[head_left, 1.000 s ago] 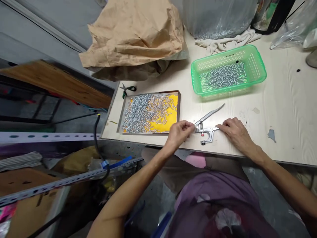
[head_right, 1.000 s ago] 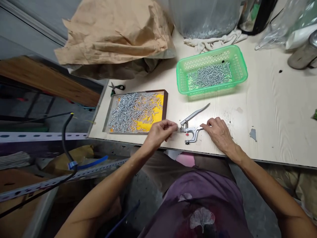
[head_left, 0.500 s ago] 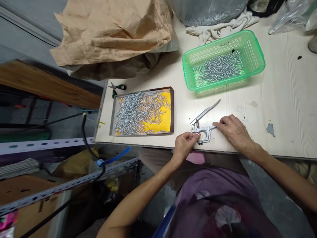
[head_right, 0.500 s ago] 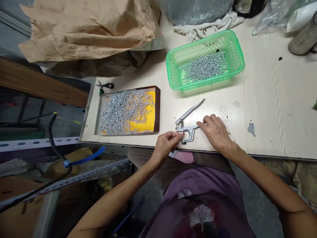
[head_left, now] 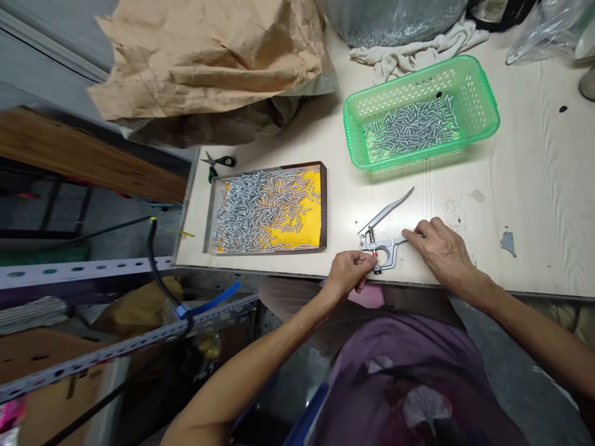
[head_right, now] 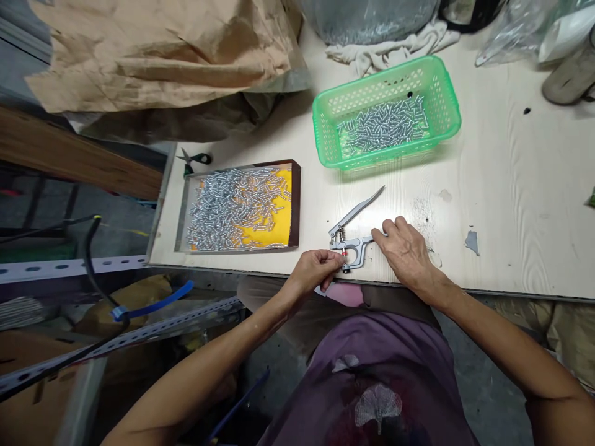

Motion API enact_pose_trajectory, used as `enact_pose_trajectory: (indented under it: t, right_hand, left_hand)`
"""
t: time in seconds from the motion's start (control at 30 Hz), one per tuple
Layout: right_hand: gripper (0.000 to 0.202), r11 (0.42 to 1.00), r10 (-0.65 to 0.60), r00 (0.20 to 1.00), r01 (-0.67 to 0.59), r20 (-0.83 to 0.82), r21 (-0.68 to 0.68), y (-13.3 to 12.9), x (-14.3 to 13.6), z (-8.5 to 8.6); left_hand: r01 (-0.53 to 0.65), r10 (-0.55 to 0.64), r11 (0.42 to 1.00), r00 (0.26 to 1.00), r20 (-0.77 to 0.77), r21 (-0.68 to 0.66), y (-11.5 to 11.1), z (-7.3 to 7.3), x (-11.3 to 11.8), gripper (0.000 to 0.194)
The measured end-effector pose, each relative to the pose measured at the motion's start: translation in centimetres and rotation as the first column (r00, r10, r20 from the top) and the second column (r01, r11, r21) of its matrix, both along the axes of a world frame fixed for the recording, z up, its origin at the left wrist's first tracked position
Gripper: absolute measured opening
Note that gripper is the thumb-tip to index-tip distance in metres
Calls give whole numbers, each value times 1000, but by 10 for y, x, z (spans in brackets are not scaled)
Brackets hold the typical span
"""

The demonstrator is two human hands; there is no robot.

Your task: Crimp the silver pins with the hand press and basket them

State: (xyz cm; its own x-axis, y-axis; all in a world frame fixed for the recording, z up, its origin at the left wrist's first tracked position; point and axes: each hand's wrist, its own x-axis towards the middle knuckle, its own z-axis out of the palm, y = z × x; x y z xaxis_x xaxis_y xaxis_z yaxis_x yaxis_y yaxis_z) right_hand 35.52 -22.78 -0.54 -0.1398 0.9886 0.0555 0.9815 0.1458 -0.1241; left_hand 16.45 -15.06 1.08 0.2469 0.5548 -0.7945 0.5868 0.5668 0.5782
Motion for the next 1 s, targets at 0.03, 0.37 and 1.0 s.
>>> enact_pose_trajectory:
  t: [0.03,0.37,1.0]
  right_hand:
    - [29,1000,4,1000,-4,7,-7,-1,0,1]
    - [31,997,-32,999,30,38,75,-15,-11,-6]
    - [28,959,282,951,-279,130,-41,84,23,-7]
  left_hand:
    - [19,-19,1000,1000,-4,-22,1,1,0,20]
    - [28,-28,991,1000,7,-128,-2,1,-3,24]
    - [93,-94,996,994,-63,-18,-9,0,0,21]
